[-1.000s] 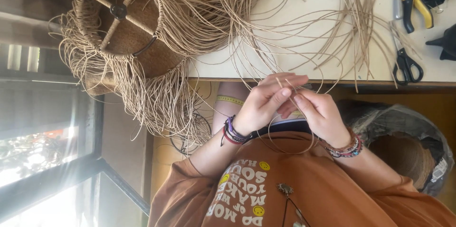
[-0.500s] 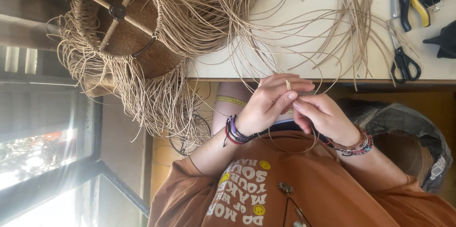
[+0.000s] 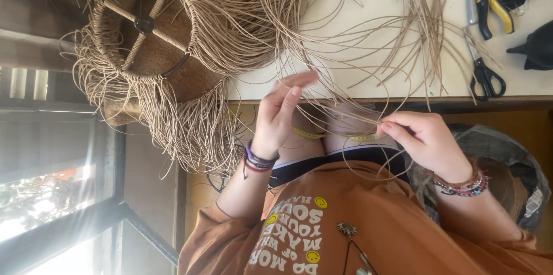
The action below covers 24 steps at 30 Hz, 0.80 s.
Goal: Measuring, cutting, and weaving natural fiber strands onto a circular wooden frame to create a lampshade.
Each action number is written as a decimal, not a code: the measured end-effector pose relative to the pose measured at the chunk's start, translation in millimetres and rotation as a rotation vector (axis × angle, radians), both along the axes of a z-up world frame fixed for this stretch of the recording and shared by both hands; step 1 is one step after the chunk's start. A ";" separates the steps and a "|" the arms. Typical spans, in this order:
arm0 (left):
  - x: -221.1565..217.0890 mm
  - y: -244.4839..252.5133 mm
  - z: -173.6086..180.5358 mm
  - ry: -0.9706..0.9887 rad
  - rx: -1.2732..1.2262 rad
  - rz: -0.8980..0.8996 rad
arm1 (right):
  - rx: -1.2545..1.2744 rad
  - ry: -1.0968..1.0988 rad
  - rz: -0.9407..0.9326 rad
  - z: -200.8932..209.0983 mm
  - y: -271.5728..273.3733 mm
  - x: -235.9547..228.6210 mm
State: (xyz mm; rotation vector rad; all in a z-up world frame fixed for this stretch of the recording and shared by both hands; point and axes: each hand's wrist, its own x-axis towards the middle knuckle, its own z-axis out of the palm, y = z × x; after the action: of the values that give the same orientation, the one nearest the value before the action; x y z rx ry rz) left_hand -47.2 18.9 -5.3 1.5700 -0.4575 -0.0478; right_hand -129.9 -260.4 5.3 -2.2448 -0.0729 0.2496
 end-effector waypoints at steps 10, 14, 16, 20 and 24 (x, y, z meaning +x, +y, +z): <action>-56.7 -40.0 22.4 -0.623 0.789 0.051 | -0.234 -0.241 0.277 4.1 17.8 10.5; -64.5 -46.5 3.4 -0.594 0.933 -0.067 | -0.216 -0.255 0.386 2.3 17.3 13.6; -61.5 -29.8 13.6 -0.604 0.949 -0.076 | -0.199 -0.235 0.447 -5.5 1.0 13.1; -51.5 29.2 4.9 -0.401 1.320 -0.193 | -0.404 -0.207 0.366 -3.5 -41.0 11.8; -50.5 73.6 -8.5 -0.189 1.428 -0.029 | -0.504 -0.174 0.382 -29.0 -55.2 11.3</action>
State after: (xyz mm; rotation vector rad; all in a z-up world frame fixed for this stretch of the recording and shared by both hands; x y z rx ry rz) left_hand -97.7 92.4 -13.8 2.9829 -0.6383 -0.3007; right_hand -118.6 -315.6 -23.7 -2.7396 -0.5935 0.2993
